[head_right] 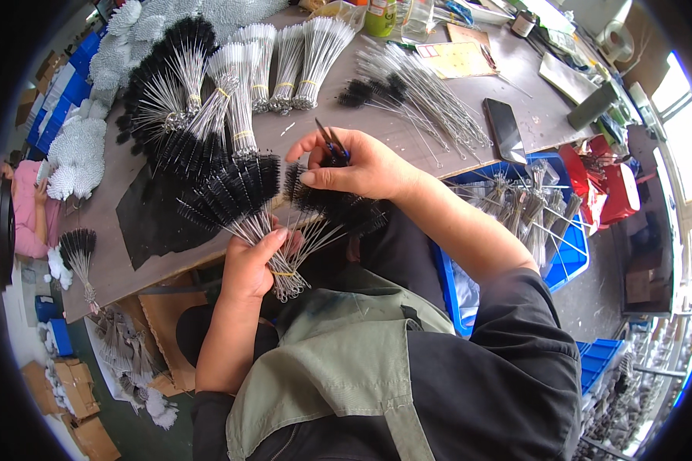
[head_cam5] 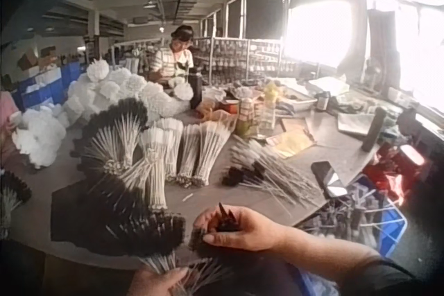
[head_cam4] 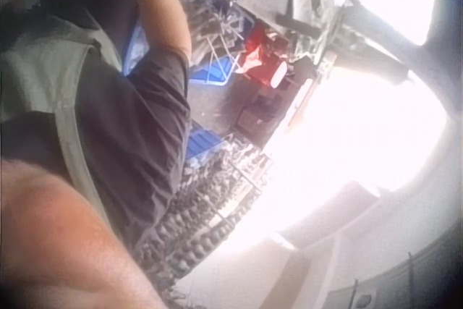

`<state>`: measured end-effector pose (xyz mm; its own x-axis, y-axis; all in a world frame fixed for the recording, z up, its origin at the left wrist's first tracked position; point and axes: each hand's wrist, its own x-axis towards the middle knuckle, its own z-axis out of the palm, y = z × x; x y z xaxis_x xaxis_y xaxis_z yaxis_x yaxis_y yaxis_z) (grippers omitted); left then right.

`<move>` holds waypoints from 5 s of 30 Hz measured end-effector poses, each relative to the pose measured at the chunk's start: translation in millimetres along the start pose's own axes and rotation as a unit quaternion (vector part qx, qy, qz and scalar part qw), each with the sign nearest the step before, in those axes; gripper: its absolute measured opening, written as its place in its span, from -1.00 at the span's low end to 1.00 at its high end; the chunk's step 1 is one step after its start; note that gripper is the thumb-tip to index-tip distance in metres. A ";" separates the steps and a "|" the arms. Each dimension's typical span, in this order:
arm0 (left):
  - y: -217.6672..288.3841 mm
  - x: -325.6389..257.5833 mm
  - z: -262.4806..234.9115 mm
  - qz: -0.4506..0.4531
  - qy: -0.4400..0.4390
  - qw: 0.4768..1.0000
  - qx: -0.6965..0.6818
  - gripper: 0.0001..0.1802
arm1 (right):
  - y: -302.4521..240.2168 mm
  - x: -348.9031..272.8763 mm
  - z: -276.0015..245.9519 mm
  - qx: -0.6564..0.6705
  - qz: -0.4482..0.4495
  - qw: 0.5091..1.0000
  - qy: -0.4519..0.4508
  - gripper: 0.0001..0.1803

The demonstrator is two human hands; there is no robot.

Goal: Trimming and organizing wire brushes at a manufacturing workbench.

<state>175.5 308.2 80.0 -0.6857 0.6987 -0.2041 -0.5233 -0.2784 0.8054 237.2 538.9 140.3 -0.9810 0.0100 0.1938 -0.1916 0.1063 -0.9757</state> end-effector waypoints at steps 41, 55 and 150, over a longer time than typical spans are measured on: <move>12.7 -2.0 -2.0 0.065 -0.056 0.988 0.125 -0.79 | -41.2 8.6 -33.3 -0.380 -0.172 0.901 -0.123 -0.76; 18.1 -7.7 -2.6 0.115 -0.033 0.964 0.236 -0.76 | -40.0 17.5 -32.0 -0.472 -0.228 0.837 0.157 -0.69; 7.9 0.7 4.7 -0.028 0.007 0.999 0.022 -0.67 | 11.9 29.3 -5.9 -0.046 -0.047 0.989 -0.129 -0.78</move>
<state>173.2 309.6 88.9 -0.6633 0.7025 -0.2579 -0.5389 -0.2093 0.8159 206.3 546.3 134.9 -0.9364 -0.2566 0.2393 -0.2907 0.1855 -0.9387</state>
